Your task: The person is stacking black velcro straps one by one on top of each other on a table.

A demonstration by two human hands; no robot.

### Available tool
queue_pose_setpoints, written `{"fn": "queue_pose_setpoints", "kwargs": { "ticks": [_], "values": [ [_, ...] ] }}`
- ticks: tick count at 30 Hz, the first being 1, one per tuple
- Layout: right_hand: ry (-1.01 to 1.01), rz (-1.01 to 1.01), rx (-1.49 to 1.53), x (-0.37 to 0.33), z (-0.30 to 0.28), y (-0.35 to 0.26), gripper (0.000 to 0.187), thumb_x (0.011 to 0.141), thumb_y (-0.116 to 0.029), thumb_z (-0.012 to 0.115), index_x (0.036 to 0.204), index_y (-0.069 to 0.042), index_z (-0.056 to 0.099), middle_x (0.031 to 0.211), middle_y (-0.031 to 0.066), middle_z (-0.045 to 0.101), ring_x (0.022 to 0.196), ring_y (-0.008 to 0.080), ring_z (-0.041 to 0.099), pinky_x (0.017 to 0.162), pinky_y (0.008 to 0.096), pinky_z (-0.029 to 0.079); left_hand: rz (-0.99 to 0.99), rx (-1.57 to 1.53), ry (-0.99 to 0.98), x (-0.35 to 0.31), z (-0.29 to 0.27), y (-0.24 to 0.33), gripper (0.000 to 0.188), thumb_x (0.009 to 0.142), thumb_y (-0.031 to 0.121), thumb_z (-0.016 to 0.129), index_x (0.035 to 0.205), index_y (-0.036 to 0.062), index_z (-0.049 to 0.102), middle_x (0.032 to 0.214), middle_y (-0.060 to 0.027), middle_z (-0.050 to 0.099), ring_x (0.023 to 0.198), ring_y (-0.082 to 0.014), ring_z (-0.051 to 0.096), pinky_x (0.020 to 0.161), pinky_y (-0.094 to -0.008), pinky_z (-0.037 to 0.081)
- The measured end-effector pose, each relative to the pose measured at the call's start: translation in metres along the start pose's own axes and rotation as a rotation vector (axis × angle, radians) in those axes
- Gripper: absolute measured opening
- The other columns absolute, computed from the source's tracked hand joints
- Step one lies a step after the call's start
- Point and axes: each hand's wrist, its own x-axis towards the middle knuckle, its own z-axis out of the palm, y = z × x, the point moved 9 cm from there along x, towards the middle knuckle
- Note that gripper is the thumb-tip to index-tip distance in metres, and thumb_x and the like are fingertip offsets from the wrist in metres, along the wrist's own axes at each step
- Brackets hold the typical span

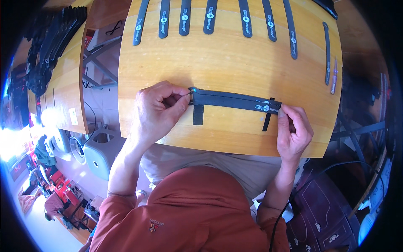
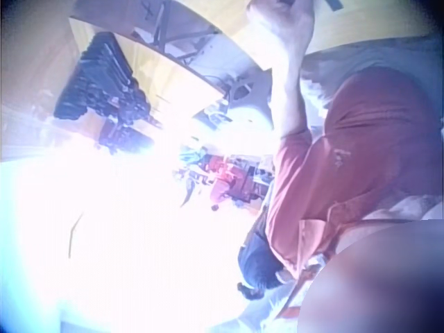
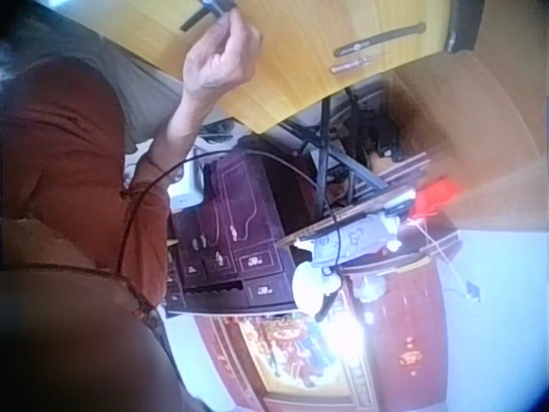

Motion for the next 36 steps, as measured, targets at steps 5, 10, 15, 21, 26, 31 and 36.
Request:
{"fn": "queue_pose_setpoints", "kwargs": {
  "ticks": [5, 10, 15, 21, 26, 31, 36],
  "values": [
    [0.012, -0.027, 0.003, 0.0, -0.0006, -0.0001, 0.013, 0.09, 0.009, 0.071, 0.102, 0.004, 0.072, 0.088, 0.0103, 0.068, 0.062, 0.011, 0.057, 0.051, 0.0233, 0.04, 0.013, -0.003, -0.01, 0.0002, 0.0012, 0.0024, 0.008, 0.087, 0.0, 0.077, 0.094, -0.0042, 0.075, 0.078, -0.0077, 0.073, 0.067, -0.009, 0.069, 0.062, -0.0237, 0.054],
    [0.015, -0.028, -0.006, 0.0004, -0.0007, -0.0004, 0.013, 0.09, 0.01, 0.071, 0.101, 0.004, 0.072, 0.088, 0.0104, 0.068, 0.063, 0.0116, 0.058, 0.052, 0.0235, 0.041, 0.021, -0.004, -0.013, 0.0009, 0.0018, 0.0032, 0.008, 0.087, 0.0, 0.078, 0.094, -0.0043, 0.075, 0.079, -0.0076, 0.072, 0.068, -0.0088, 0.068, 0.062, -0.0236, 0.054],
    [0.026, -0.017, 0.018, 0.001, -0.0017, 0.0, 0.014, 0.089, 0.011, 0.07, 0.101, 0.004, 0.071, 0.088, 0.0111, 0.068, 0.064, 0.0129, 0.059, 0.053, 0.0247, 0.043, 0.042, 0.004, -0.004, 0.0012, 0.0032, 0.004, 0.008, 0.087, -0.001, 0.078, 0.093, -0.0044, 0.075, 0.08, -0.0074, 0.072, 0.067, -0.0085, 0.067, 0.062, -0.0233, 0.053],
    [0.024, -0.013, 0.02, 0.0005, -0.0008, -0.0005, 0.013, 0.088, 0.011, 0.07, 0.099, 0.004, 0.071, 0.087, 0.0109, 0.069, 0.063, 0.0125, 0.059, 0.053, 0.0246, 0.043, 0.023, -0.028, 0.001, -0.0001, 0.0027, 0.0006, 0.008, 0.086, -0.002, 0.077, 0.094, -0.0042, 0.075, 0.079, -0.0061, 0.071, 0.067, -0.0076, 0.066, 0.062, -0.0228, 0.052],
    [0.024, -0.003, 0.021, 0.0014, -0.0016, -0.0018, 0.014, 0.087, 0.012, 0.07, 0.098, 0.004, 0.07, 0.087, 0.0116, 0.069, 0.063, 0.0139, 0.06, 0.053, 0.0252, 0.044, 0.009, -0.02, 0.007, -0.0003, 0.0026, -0.0013, 0.006, 0.088, -0.001, 0.076, 0.093, -0.0038, 0.075, 0.078, -0.004, 0.069, 0.066, -0.0062, 0.062, 0.061, -0.022, 0.05],
    [0.03, -0.029, 0.014, 0.0016, -0.0018, -0.0023, 0.015, 0.086, 0.013, 0.07, 0.098, 0.005, 0.07, 0.087, 0.0127, 0.069, 0.064, 0.0163, 0.063, 0.054, 0.0263, 0.046, -0.004, -0.029, 0.002, -0.0003, 0.003, -0.0009, 0.006, 0.088, -0.001, 0.075, 0.093, -0.0037, 0.075, 0.077, -0.0041, 0.069, 0.065, -0.006, 0.061, 0.06, -0.0223, 0.049],
    [0.03, -0.031, 0.017, 0.0017, -0.0024, -0.0029, 0.015, 0.086, 0.013, 0.07, 0.098, 0.005, 0.07, 0.087, 0.0135, 0.069, 0.066, 0.0185, 0.065, 0.055, 0.0277, 0.048, -0.019, -0.031, -0.001, -0.0007, 0.0035, 0.0003, 0.006, 0.088, -0.001, 0.075, 0.093, -0.0043, 0.074, 0.077, -0.0042, 0.068, 0.064, -0.0062, 0.06, 0.06, -0.0228, 0.048]
  ]
}}
